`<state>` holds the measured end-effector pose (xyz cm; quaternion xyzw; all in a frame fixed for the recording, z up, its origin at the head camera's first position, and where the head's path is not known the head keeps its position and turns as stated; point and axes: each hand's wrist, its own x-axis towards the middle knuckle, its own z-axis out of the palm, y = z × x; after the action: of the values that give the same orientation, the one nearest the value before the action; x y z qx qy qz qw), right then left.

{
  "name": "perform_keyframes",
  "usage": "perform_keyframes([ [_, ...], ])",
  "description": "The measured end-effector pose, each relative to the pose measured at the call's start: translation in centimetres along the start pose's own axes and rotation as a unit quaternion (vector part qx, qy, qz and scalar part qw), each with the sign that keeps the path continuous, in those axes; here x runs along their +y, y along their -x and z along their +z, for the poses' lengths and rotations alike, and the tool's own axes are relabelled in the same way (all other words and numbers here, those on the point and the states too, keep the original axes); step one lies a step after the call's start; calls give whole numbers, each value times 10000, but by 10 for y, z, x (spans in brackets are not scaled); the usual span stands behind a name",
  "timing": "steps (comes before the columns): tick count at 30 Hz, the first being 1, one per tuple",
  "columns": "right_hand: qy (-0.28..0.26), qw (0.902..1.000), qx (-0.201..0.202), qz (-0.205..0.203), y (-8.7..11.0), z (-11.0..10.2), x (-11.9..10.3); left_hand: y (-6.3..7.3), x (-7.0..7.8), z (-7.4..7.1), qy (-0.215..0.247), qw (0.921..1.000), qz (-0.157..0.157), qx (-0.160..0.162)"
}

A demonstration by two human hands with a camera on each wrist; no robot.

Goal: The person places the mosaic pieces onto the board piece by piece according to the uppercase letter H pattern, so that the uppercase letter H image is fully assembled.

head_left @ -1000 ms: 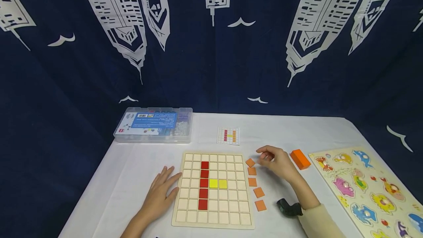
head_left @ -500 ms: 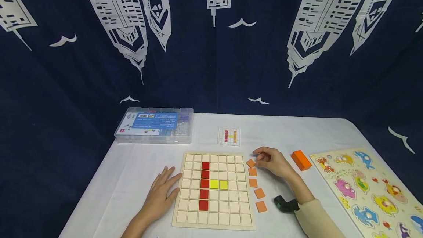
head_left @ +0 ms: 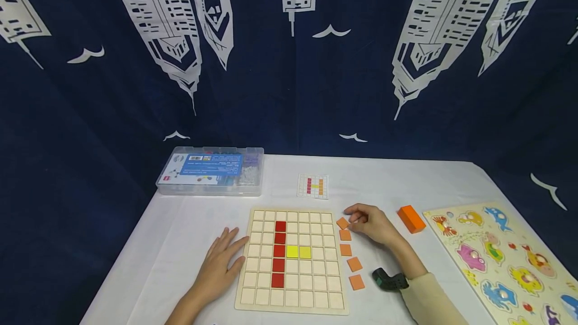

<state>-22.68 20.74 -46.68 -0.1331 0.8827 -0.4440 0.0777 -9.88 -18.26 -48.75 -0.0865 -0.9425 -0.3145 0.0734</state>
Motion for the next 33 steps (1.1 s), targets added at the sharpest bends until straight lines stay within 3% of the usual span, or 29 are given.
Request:
perform_keyframes([
  [15,240,9996,143,-9,0,8,0,1,-1,0,-36,10000,-32,13],
  [27,627,9978,39,-207,2,8,-2,0,-1,0,10,10000,-38,13],
  [33,577,9980,8,-251,2,5,-2,0,0,0,41,10000,-10,25],
])
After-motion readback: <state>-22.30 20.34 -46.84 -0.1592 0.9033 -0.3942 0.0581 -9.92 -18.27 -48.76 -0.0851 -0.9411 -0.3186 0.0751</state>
